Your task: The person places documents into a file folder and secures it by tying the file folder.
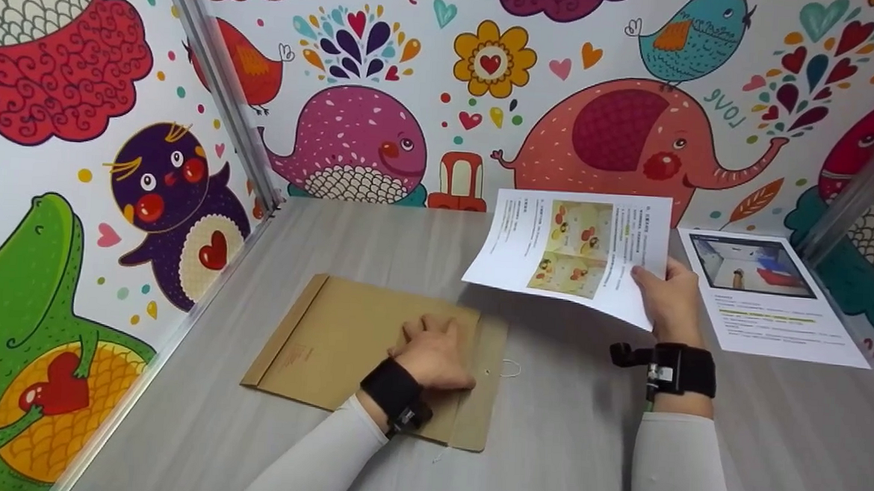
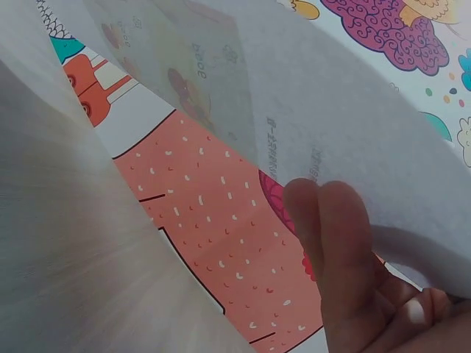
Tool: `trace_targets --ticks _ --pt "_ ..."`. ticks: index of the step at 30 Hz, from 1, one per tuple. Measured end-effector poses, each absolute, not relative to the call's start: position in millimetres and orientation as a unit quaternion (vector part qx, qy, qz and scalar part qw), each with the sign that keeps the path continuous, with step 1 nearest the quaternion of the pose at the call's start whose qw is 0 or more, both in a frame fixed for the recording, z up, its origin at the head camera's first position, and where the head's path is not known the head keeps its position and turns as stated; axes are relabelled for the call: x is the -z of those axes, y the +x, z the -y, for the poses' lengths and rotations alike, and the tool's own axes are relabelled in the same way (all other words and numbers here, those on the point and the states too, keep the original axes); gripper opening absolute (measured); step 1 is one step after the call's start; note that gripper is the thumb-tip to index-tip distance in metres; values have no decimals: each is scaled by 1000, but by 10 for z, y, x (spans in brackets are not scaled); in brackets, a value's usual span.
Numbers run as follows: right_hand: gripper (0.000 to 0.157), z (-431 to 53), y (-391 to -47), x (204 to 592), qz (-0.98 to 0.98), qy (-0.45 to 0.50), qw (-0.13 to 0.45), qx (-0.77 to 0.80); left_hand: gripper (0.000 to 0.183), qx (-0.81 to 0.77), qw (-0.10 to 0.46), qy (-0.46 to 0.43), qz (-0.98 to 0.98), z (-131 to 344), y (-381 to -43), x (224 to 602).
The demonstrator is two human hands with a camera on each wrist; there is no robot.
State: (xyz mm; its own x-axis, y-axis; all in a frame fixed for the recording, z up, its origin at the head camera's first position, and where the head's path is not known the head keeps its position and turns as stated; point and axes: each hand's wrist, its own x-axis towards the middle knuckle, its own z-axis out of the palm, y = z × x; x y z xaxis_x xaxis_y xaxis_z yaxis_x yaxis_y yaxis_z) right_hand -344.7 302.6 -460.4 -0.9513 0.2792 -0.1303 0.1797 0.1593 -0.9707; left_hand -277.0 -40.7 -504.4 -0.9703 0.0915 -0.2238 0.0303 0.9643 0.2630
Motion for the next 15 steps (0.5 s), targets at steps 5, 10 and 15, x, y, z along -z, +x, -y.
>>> trace_targets --ticks 5,10,15 --pt "56 -3009 -3483 4570 768 -146 42 -622 85 -138 105 21 -985 412 -2995 5029" --pt "55 -3010 -3495 4574 770 -142 52 -620 91 -194 102 18 -976 367 -3341 5108" --pt "56 -2993 -3481 4607 768 -151 46 -621 93 -239 99 11 -966 363 -3528 5175"
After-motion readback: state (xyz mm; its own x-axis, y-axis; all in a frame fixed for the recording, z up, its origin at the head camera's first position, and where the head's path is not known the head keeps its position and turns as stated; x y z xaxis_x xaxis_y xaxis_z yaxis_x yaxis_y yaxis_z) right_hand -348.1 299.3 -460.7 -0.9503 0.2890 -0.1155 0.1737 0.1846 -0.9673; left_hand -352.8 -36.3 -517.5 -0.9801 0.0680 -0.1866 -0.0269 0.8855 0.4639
